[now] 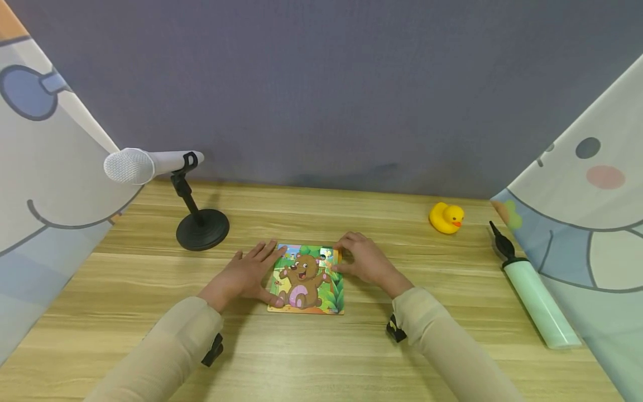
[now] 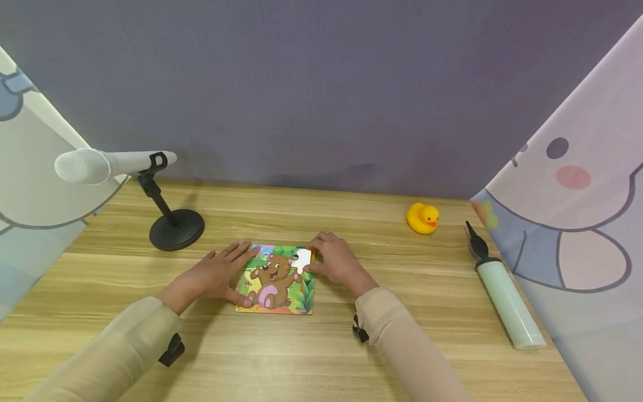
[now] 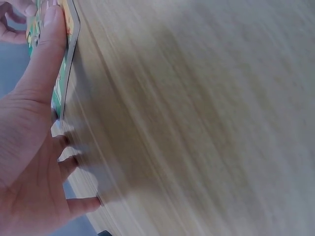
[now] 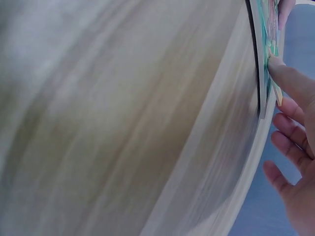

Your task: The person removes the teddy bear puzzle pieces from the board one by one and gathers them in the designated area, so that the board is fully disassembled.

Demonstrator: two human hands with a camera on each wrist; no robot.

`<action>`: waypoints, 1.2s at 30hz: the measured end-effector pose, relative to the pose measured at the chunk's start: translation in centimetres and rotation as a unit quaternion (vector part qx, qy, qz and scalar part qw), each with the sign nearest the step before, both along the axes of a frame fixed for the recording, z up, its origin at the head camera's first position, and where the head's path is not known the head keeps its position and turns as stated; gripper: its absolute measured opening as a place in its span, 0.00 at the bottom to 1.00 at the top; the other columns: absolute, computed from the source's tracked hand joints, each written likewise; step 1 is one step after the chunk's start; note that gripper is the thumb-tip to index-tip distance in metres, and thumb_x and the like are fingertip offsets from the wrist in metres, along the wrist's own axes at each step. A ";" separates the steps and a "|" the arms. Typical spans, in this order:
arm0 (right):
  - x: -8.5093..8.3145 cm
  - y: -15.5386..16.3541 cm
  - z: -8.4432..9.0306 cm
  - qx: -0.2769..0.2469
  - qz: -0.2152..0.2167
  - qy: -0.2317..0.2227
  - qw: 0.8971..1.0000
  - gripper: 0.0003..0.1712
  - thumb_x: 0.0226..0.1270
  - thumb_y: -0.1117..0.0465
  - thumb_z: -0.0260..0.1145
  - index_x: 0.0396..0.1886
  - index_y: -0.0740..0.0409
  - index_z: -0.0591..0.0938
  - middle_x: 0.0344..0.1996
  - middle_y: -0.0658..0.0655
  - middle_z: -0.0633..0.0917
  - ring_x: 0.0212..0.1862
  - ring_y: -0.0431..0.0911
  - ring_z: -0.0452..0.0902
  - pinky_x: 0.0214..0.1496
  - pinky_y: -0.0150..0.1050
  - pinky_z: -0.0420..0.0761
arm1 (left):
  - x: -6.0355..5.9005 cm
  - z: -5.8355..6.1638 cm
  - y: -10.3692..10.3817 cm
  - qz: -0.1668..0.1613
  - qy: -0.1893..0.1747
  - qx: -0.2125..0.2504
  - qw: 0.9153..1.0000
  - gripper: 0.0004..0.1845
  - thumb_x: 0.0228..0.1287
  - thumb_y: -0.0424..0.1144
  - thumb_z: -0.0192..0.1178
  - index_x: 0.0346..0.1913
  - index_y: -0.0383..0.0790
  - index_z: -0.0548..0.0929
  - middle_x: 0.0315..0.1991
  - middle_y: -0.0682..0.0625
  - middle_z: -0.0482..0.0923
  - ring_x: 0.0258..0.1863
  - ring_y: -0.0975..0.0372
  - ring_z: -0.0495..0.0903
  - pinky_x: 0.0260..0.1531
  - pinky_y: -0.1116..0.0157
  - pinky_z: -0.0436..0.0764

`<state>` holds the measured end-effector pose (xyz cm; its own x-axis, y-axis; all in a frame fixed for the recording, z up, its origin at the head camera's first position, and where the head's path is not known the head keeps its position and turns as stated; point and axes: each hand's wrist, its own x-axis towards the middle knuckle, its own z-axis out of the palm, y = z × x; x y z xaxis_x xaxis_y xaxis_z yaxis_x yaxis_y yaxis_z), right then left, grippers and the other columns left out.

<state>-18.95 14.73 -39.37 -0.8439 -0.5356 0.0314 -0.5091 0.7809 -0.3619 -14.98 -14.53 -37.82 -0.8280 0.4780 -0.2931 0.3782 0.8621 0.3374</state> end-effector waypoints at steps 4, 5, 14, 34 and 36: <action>-0.1 0.2 0.1 -0.006 0.006 0.007 1.000 0.31 0.63 0.49 0.77 0.60 0.60 0.83 0.55 0.57 0.82 0.58 0.55 0.78 0.65 0.54 0.75 | 0.1 0.1 0.1 0.003 -0.002 -0.004 1.000 0.66 0.48 0.66 0.75 0.82 0.37 0.51 0.81 0.34 0.42 0.79 0.38 0.45 0.66 0.27 0.50; -0.1 0.3 0.2 -0.012 0.007 0.005 1.000 0.30 0.63 0.49 0.77 0.60 0.60 0.83 0.56 0.57 0.81 0.58 0.56 0.79 0.64 0.54 0.76 | 0.1 0.1 0.1 0.004 -0.002 -0.004 1.000 0.66 0.48 0.66 0.75 0.82 0.37 0.51 0.81 0.34 0.42 0.79 0.38 0.45 0.66 0.27 0.50; -0.6 2.9 0.9 -0.045 0.003 0.003 0.999 0.28 0.64 0.52 0.76 0.61 0.59 0.84 0.54 0.58 0.82 0.55 0.56 0.79 0.61 0.55 0.78 | 0.0 -0.1 0.1 0.003 0.005 -0.007 1.000 0.66 0.47 0.66 0.75 0.82 0.38 0.51 0.81 0.34 0.42 0.79 0.39 0.46 0.66 0.26 0.51; -0.6 9.4 0.5 -0.068 -0.033 -0.046 0.996 0.27 0.66 0.54 0.75 0.61 0.61 0.84 0.54 0.62 0.82 0.56 0.61 0.78 0.61 0.62 0.76 | 0.0 -0.2 0.1 0.004 -0.003 -0.006 1.000 0.67 0.47 0.66 0.75 0.82 0.38 0.50 0.81 0.34 0.42 0.79 0.39 0.45 0.66 0.26 0.50; -0.7 9.7 0.4 -0.062 -0.032 -0.046 0.997 0.26 0.66 0.54 0.74 0.61 0.61 0.84 0.53 0.62 0.82 0.55 0.60 0.78 0.60 0.62 0.76 | 0.0 -0.2 0.1 0.004 -0.002 -0.006 1.000 0.67 0.47 0.67 0.75 0.82 0.38 0.51 0.81 0.34 0.42 0.79 0.39 0.45 0.66 0.26 0.50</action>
<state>-19.61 24.42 -38.98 -0.8782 -0.4781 0.0153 -0.4210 0.7572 -0.4993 -15.00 -14.44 -38.02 -0.8307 0.4678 -0.3019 0.3701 0.8691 0.3282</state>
